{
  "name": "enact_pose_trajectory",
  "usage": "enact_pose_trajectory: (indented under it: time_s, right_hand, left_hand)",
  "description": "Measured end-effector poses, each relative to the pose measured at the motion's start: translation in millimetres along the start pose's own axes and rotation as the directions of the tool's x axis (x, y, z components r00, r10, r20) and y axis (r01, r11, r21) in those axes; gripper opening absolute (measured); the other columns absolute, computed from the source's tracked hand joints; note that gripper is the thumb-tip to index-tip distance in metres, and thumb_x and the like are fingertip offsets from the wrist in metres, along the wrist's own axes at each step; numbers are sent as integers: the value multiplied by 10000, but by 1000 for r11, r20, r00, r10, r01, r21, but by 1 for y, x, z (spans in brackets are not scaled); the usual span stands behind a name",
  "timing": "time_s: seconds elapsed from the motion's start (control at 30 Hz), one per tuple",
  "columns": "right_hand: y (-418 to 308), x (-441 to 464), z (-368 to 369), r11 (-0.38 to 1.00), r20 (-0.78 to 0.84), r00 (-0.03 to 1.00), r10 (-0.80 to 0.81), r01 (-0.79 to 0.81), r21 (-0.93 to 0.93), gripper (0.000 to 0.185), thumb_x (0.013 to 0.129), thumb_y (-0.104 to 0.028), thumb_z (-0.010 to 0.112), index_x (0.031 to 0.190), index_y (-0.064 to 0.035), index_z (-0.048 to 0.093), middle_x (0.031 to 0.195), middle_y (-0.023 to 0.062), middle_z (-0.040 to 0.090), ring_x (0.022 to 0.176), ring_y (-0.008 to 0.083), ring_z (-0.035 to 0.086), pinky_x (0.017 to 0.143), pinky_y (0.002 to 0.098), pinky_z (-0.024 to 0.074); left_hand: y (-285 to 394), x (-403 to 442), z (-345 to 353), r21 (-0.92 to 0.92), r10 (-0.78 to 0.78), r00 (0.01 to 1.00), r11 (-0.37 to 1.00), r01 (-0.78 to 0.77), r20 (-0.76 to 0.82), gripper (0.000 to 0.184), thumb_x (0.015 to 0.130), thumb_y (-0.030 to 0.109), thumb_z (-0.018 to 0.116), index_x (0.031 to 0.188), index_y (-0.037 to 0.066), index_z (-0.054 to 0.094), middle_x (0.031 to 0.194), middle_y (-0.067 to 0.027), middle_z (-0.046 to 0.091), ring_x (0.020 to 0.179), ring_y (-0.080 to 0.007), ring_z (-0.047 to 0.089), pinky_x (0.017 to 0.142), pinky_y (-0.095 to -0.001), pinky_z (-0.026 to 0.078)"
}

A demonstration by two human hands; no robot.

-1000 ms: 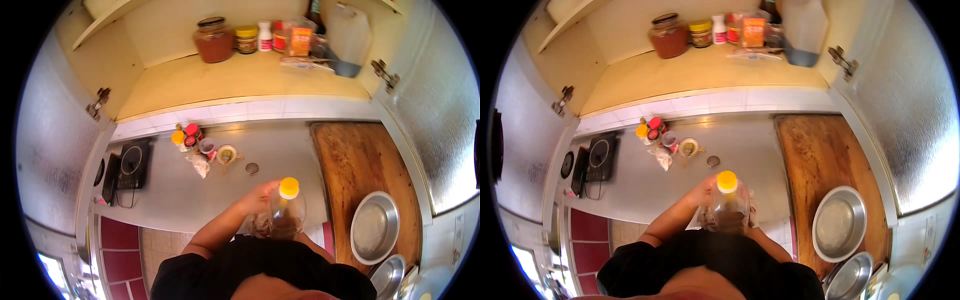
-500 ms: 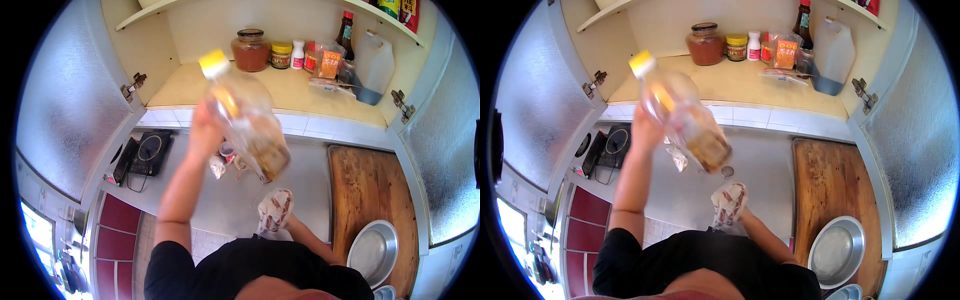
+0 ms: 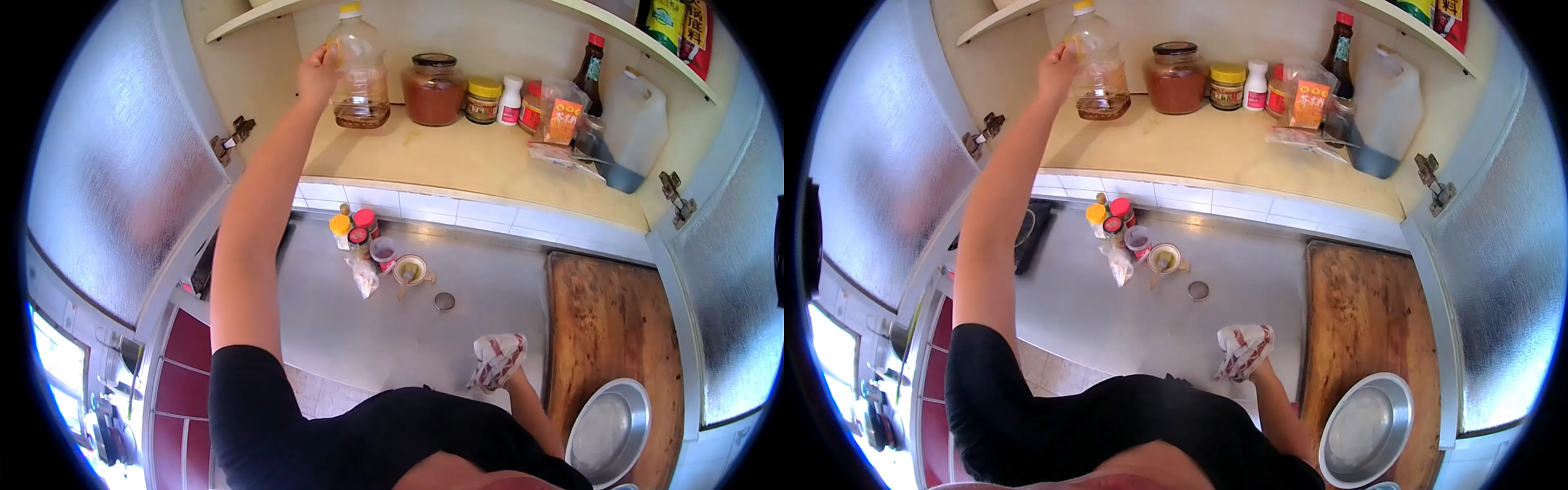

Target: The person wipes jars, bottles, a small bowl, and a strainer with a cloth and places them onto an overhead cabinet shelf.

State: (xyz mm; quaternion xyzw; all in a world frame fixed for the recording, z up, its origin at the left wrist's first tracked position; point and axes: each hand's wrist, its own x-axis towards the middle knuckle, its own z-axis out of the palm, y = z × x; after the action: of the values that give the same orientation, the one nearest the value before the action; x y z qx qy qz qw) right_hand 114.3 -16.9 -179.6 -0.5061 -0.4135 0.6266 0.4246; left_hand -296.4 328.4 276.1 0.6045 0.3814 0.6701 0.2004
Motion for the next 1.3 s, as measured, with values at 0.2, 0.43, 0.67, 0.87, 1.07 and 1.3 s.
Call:
enact_pose_trajectory:
  time_s: [0.2, 0.43, 0.67, 0.87, 1.07, 1.3]
  right_hand:
    - [-42, -20, 23, 997, -49, 999, -6, 10, 82, 228, 879, -165, 570, 1087, -71, 564, 1029, 69, 593, 873, 182, 603, 732, 293, 520]
    - [10, -9, 3, 992, -147, 982, -121, 126, 20, 269, 896, -211, 550, 1105, -42, 557, 985, 69, 608, 858, 170, 607, 700, 296, 518]
    - [-21, -15, 15, 992, -125, 992, -20, 35, 120, 277, 909, -212, 537, 1137, -55, 529, 984, 73, 592, 860, 205, 606, 706, 342, 521]
    - [-1, -6, 16, 918, -69, 997, 43, -12, 396, 251, 910, -165, 530, 1132, -47, 530, 1008, 67, 592, 888, 207, 608, 724, 343, 529]
    - [-3, 3, 17, 931, -32, 999, 37, -23, 365, 260, 893, -129, 538, 1141, -51, 532, 1062, 62, 580, 931, 194, 591, 755, 335, 521]
    - [22, 4, 6, 994, -35, 994, -105, 105, 9, 277, 906, -165, 524, 1164, -62, 528, 1039, 74, 584, 915, 204, 590, 743, 342, 518]
  left_hand:
    - [-74, 67, 18, 237, 72, 991, 970, -44, -110, 297, 940, 236, 517, 1078, -18, 584, 888, -93, 615, 815, -135, 601, 600, -295, 531]
    - [-86, 50, 45, 778, 340, 915, 626, -48, -218, 289, 911, 242, 468, 1027, -20, 507, 994, -222, 633, 847, -416, 616, 745, -472, 496]
    - [-30, 20, 41, 769, 28, 998, 639, 21, -51, 400, 858, 306, 555, 1051, -41, 503, 930, -211, 636, 824, -358, 639, 729, -435, 505]
    - [-11, 2, 37, 486, -183, 957, 872, 54, 223, 427, 805, 189, 685, 1124, -42, 522, 879, -134, 651, 748, -175, 657, 612, -269, 512]
    - [-31, -6, 72, 215, -57, 990, 976, 28, 129, 448, 818, 123, 668, 1175, -73, 479, 1057, -172, 600, 784, -194, 650, 630, -261, 524]
    - [-28, -10, 47, 743, 197, 980, 653, -147, 21, 868, 711, 299, 770, 1324, -82, 288, 1269, -266, 425, 1033, -331, 566, 873, -355, 479]
